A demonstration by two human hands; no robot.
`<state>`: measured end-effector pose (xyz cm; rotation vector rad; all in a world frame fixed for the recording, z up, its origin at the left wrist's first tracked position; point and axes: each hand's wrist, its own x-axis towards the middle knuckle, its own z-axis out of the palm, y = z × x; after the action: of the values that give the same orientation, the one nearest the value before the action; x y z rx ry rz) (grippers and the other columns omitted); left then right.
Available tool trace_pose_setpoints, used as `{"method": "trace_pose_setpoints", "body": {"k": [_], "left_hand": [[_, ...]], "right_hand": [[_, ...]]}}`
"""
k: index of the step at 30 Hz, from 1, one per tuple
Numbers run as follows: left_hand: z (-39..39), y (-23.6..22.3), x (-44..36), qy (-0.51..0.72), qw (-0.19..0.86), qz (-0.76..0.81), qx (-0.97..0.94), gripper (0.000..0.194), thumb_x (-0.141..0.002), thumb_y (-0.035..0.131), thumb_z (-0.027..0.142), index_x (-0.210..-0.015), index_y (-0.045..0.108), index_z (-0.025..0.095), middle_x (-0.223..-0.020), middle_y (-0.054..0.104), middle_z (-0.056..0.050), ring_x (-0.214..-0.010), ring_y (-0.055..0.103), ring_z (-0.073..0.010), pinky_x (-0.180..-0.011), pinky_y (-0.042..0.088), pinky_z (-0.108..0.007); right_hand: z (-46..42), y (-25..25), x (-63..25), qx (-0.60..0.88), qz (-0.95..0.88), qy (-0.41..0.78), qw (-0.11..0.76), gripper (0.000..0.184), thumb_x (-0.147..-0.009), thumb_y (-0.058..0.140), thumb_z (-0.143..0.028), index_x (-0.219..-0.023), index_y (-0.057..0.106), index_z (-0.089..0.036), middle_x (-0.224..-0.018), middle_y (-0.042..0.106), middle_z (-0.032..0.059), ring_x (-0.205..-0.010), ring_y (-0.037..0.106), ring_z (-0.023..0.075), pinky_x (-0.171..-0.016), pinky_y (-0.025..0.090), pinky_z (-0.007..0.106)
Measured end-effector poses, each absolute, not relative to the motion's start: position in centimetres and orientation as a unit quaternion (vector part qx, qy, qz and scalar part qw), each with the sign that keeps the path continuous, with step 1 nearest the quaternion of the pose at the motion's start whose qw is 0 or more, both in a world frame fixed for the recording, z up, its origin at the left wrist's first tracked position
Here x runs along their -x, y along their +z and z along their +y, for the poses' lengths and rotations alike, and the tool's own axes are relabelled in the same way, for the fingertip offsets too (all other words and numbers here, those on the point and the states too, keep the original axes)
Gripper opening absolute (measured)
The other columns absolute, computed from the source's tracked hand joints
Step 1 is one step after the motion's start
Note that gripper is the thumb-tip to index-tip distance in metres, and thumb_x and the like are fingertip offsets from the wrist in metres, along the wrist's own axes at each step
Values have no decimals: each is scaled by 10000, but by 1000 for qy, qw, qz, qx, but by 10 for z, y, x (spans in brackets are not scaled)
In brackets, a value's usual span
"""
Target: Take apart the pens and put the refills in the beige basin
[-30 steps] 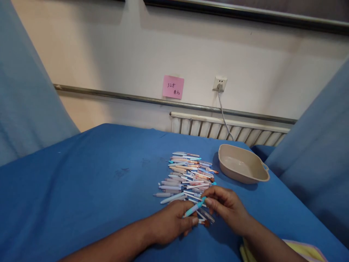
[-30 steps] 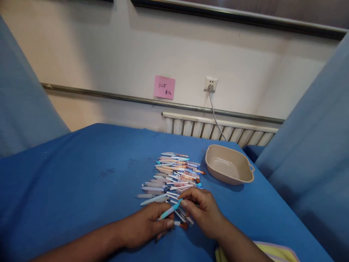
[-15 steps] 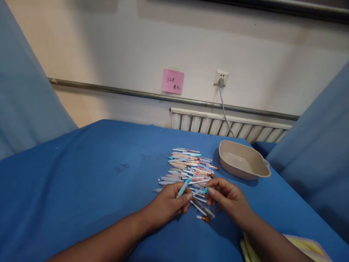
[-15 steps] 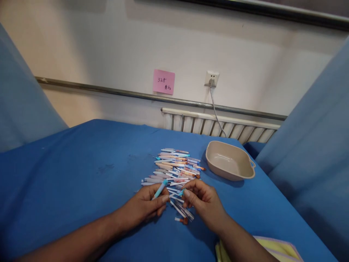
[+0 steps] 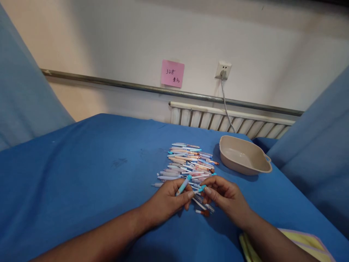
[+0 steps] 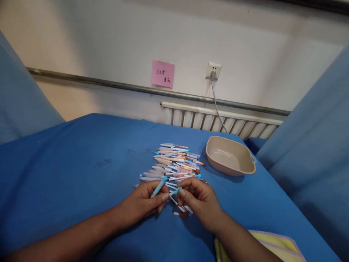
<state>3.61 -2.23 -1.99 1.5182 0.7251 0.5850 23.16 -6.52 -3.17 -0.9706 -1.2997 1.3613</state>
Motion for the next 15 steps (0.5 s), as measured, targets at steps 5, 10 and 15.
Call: {"method": "trace_pose_setpoints", "body": {"k": [5,10,15], "left_hand": [[-28,-16,-38,273,567,356,-691,267,-816,589,387,-710,545,146,-544,540,31,-496,454,-93,-491,354,-196],[-32,-12,-39,263,526,368,-720,241,-841,561,358,-722,565,149,-563,566,26,-521,485,-100,-520,370,-200],[-32,-13,-37,268,546,340,-718,303,-859,546,362,-662,591,136,-533,543,28,-501,447,-84,-517,359,-192]], "right_hand": [[-69,-31,-234,429,-589,494,475,218,-821,640,-365,-933,624,-178,-651,610,-4,-526,567,118,-504,507,247],[-71,-30,-235,437,-628,455,455,174,-843,613,-336,-924,647,-185,-677,612,1,-554,576,118,-528,489,235],[-69,-27,-233,439,-611,469,463,181,-830,627,-342,-906,650,-179,-654,619,-2,-516,574,114,-504,495,237]]}}
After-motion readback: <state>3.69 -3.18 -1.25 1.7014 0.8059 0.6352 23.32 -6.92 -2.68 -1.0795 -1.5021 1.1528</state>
